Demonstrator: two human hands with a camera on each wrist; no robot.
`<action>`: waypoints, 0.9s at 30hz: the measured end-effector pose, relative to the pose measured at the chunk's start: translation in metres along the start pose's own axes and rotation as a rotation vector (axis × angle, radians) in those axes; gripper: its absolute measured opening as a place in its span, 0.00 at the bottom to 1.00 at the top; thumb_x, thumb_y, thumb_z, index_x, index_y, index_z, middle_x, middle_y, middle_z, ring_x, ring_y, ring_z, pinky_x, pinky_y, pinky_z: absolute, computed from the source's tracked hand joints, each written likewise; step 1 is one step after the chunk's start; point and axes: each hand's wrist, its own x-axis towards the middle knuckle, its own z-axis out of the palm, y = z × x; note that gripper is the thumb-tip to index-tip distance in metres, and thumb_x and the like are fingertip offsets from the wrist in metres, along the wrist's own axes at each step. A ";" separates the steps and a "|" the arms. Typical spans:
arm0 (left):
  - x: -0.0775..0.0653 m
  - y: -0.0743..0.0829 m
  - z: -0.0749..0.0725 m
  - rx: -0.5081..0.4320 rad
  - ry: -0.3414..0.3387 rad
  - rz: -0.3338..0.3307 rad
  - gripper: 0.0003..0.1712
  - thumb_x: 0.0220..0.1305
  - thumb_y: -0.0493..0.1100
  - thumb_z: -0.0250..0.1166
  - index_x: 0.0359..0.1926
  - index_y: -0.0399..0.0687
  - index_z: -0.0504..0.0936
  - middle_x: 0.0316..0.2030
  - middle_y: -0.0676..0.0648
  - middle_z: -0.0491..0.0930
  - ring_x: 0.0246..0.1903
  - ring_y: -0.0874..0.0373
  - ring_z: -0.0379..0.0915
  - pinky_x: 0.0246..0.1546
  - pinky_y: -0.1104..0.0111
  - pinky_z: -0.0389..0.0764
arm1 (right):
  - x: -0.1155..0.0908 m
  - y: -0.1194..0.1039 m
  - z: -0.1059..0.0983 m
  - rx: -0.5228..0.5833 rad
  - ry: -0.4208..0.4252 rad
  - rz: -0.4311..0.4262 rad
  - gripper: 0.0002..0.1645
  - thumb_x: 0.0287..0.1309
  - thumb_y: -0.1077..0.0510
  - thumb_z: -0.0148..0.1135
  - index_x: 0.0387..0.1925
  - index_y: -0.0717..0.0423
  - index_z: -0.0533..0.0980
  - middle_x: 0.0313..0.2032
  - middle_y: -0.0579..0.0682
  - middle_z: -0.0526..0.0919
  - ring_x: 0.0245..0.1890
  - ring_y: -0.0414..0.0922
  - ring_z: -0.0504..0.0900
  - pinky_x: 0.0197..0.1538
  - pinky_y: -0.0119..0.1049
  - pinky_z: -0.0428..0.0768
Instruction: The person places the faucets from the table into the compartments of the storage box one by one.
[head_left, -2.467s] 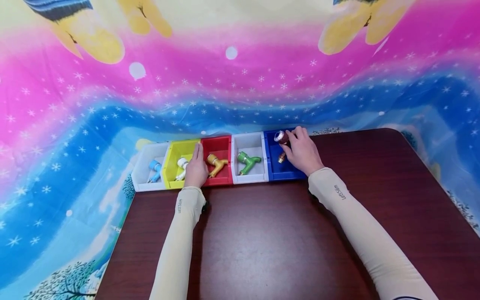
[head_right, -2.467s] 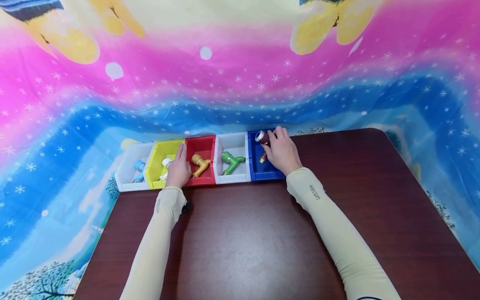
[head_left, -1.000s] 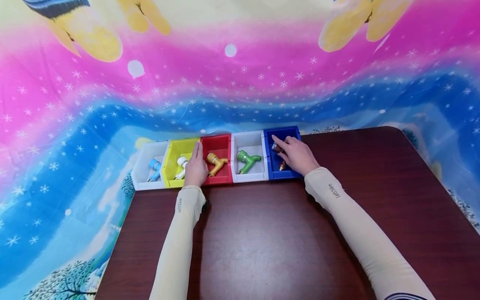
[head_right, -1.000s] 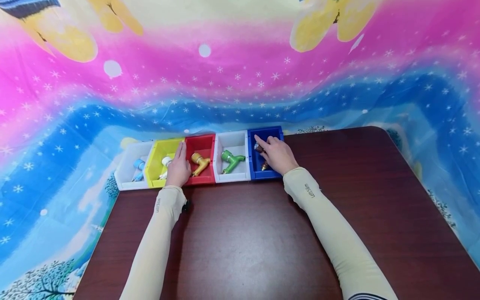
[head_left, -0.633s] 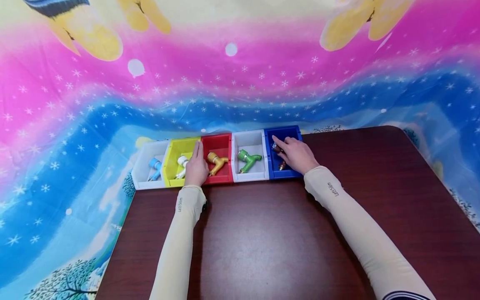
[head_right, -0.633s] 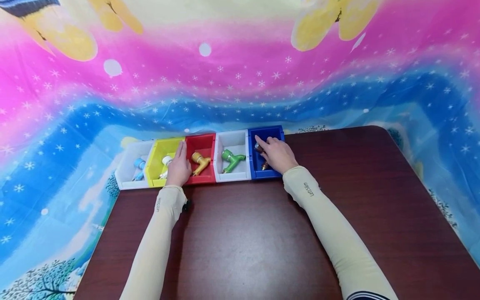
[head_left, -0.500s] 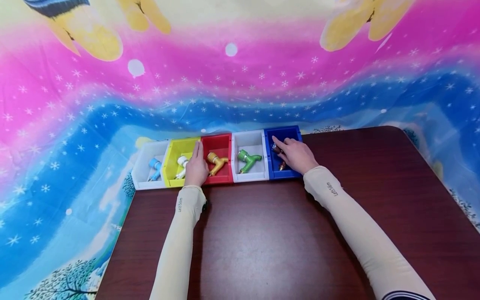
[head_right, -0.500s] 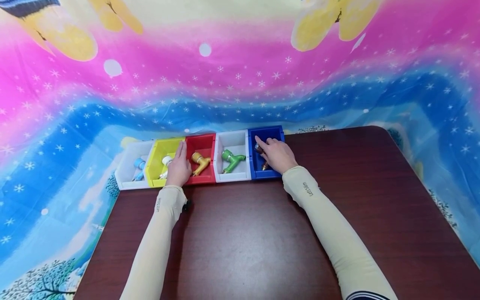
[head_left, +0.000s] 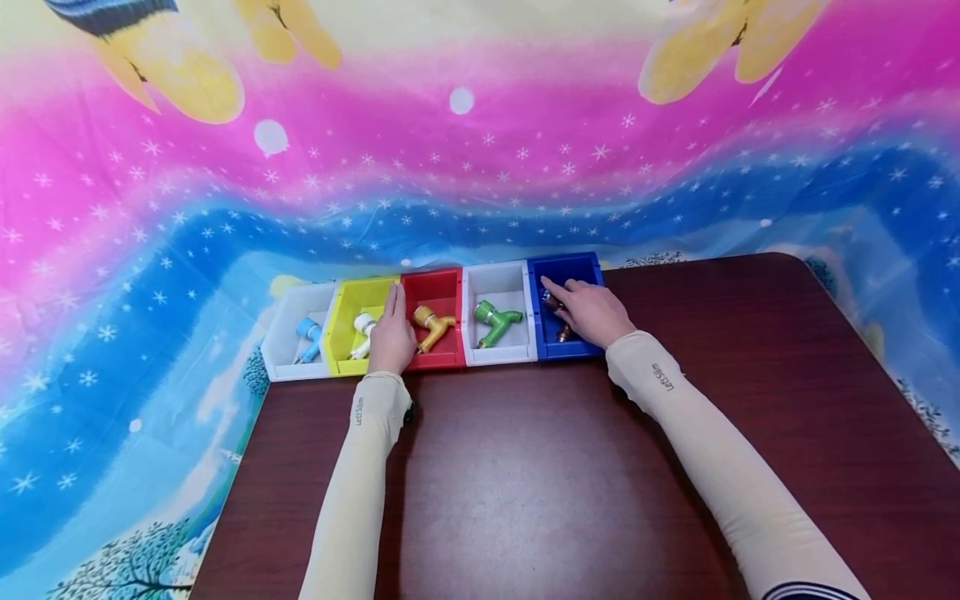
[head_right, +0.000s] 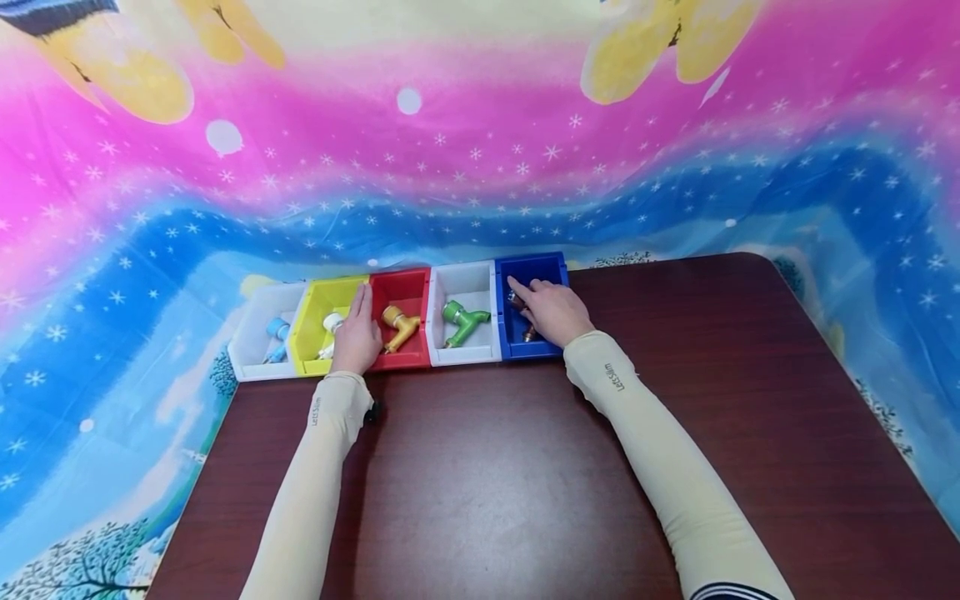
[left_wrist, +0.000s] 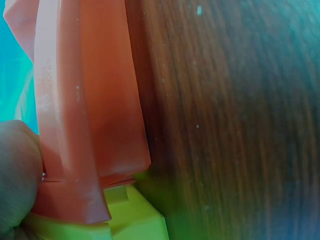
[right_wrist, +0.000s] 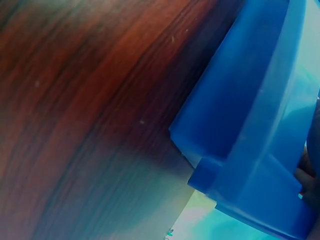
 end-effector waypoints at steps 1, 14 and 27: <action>0.000 0.000 0.000 0.000 0.003 0.003 0.45 0.72 0.34 0.57 0.83 0.44 0.47 0.83 0.42 0.47 0.54 0.34 0.79 0.64 0.47 0.78 | 0.000 0.000 0.000 -0.007 0.000 -0.002 0.41 0.70 0.52 0.65 0.80 0.47 0.62 0.44 0.58 0.84 0.43 0.55 0.85 0.45 0.51 0.85; 0.000 -0.001 0.001 -0.008 0.020 0.020 0.43 0.73 0.35 0.56 0.83 0.43 0.48 0.83 0.42 0.48 0.51 0.35 0.80 0.62 0.47 0.79 | -0.002 0.000 0.001 -0.080 -0.027 -0.034 0.40 0.72 0.51 0.61 0.80 0.51 0.60 0.53 0.61 0.86 0.52 0.59 0.86 0.52 0.54 0.85; -0.003 0.001 -0.001 -0.010 -0.011 -0.003 0.44 0.74 0.35 0.55 0.83 0.43 0.45 0.83 0.43 0.46 0.64 0.35 0.73 0.67 0.45 0.75 | -0.003 0.000 0.000 -0.091 -0.078 -0.041 0.38 0.73 0.51 0.60 0.79 0.51 0.61 0.54 0.60 0.85 0.52 0.57 0.86 0.52 0.53 0.86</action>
